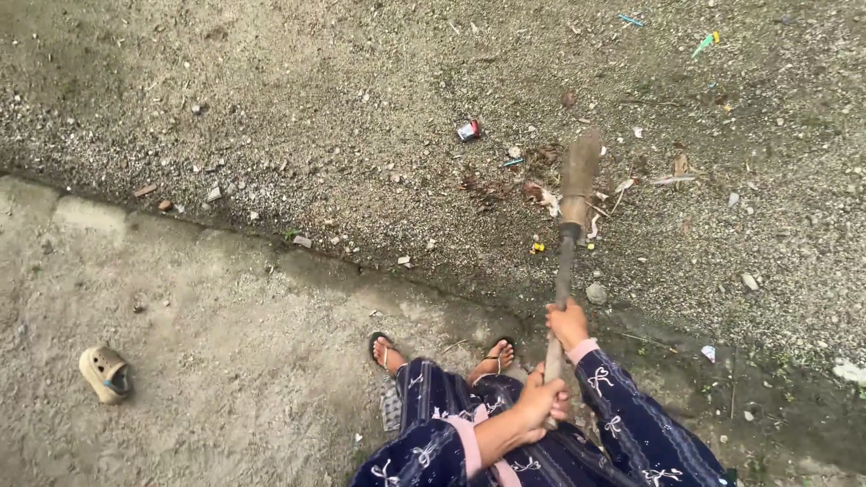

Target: Sweeping trash and debris from an outdoor dirt and gravel area in front of a house using a broom.

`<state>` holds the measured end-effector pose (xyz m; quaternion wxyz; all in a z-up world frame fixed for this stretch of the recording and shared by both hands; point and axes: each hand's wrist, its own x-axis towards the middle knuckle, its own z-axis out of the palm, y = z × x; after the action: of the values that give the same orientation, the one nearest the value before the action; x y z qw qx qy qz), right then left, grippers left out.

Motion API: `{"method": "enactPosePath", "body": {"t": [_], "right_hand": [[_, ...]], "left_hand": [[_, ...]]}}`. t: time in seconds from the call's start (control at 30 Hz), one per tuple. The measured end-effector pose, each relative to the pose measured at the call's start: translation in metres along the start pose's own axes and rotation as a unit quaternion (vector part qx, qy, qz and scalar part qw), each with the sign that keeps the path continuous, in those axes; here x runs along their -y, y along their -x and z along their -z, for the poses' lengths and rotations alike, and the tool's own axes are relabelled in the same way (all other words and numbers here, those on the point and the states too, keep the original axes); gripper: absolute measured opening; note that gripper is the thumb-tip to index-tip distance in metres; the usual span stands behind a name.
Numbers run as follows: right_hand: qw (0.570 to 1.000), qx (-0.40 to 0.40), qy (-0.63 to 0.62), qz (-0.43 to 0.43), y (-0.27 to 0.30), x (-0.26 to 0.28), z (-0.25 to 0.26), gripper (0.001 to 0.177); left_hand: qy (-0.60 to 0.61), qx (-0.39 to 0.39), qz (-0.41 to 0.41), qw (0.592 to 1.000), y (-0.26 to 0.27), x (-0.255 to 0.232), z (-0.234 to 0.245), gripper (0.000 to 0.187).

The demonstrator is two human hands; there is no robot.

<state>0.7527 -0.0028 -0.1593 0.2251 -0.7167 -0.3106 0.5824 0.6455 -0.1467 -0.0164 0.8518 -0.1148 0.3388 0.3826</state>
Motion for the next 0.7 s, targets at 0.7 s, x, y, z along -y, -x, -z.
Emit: {"method": "enactPosePath", "body": {"t": [0.7], "right_hand": [[0.991, 0.059, -0.02, -0.122, -0.076, -0.001, -0.03, 0.012]], "left_hand": [[0.005, -0.048, 0.071, 0.996, -0.093, -0.058, 0.017, 0.022]]}}
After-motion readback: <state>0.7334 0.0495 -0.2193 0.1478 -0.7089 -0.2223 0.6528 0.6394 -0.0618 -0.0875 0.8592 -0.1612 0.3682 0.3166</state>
